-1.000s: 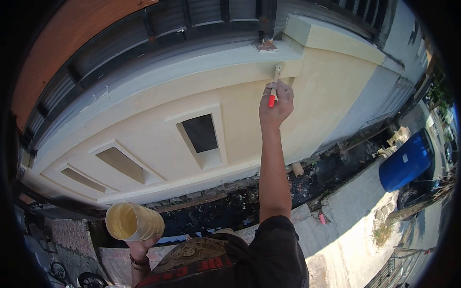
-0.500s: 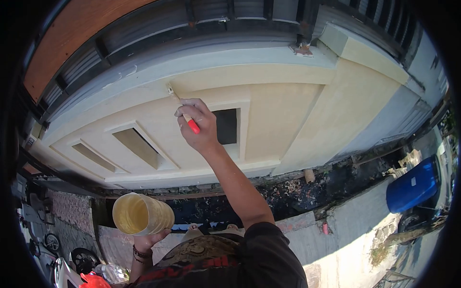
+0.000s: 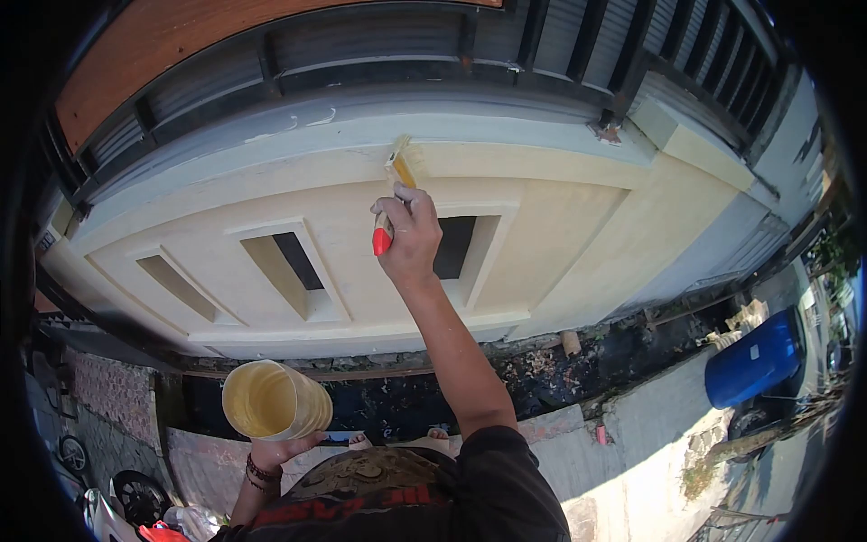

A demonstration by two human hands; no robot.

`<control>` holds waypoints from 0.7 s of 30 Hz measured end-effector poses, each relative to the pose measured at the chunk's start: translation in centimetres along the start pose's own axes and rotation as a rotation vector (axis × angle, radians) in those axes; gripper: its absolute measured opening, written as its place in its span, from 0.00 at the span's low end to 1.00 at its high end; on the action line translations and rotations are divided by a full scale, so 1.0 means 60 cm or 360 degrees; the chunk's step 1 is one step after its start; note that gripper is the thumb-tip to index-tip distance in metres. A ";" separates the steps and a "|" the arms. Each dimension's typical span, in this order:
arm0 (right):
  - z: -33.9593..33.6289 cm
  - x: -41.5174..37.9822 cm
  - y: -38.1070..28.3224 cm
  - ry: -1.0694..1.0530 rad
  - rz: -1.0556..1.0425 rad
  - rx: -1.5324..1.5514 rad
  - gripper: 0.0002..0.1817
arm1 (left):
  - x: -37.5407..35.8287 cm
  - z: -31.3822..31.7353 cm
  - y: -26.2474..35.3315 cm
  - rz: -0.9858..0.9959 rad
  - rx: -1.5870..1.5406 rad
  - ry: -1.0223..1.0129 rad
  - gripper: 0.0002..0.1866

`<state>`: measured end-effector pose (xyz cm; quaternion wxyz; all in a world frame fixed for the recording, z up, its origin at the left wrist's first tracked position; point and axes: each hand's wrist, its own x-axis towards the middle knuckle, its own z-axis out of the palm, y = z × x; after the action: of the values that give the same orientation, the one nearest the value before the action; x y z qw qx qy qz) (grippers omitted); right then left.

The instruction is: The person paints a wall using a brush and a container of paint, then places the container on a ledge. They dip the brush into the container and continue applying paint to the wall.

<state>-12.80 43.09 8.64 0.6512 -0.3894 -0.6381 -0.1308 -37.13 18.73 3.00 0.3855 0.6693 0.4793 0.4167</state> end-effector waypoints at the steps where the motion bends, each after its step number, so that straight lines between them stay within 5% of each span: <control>1: 0.005 0.002 -0.013 0.0004 -0.0006 -0.0011 0.14 | 0.000 -0.015 0.000 0.0009 -0.0006 -0.0007 0.35; 3: 0.017 0.001 -0.034 0.0014 0.0157 0.0517 0.11 | -0.003 -0.044 0.003 0.0048 0.0063 -0.0019 0.35; 5: -0.009 0.019 0.004 0.0080 0.0191 0.0533 0.08 | -0.007 -0.061 0.005 -0.0013 -0.0203 0.0039 0.37; 7: -0.055 0.038 0.044 0.0273 0.0881 0.0836 0.08 | -0.015 -0.083 -0.008 -0.0086 -0.0468 0.0096 0.38; 10: -0.094 0.034 0.116 0.0613 0.0777 0.0709 0.08 | -0.026 -0.117 -0.037 0.0063 -0.0067 0.0118 0.41; 12: -0.094 0.023 0.119 0.0824 0.0362 -0.0046 0.09 | -0.030 -0.130 -0.045 0.0078 -0.0134 0.0233 0.43; 14: -0.055 0.020 0.070 0.0784 0.0185 -0.0454 0.11 | -0.031 -0.140 -0.054 0.0084 -0.0148 0.0227 0.43; 19: 0.038 -0.001 -0.051 -0.0055 0.0003 0.0189 0.12 | -0.026 -0.155 -0.071 0.0111 -0.0134 0.0185 0.43; 21: 0.021 0.015 -0.050 -0.0141 0.0351 0.0468 0.08 | -0.025 -0.156 -0.076 0.0097 -0.0171 0.0169 0.43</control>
<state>-15.58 42.24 10.33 0.6828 -0.3628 -0.6319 0.0533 -47.57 19.48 1.90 0.3820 0.6390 0.4556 0.4881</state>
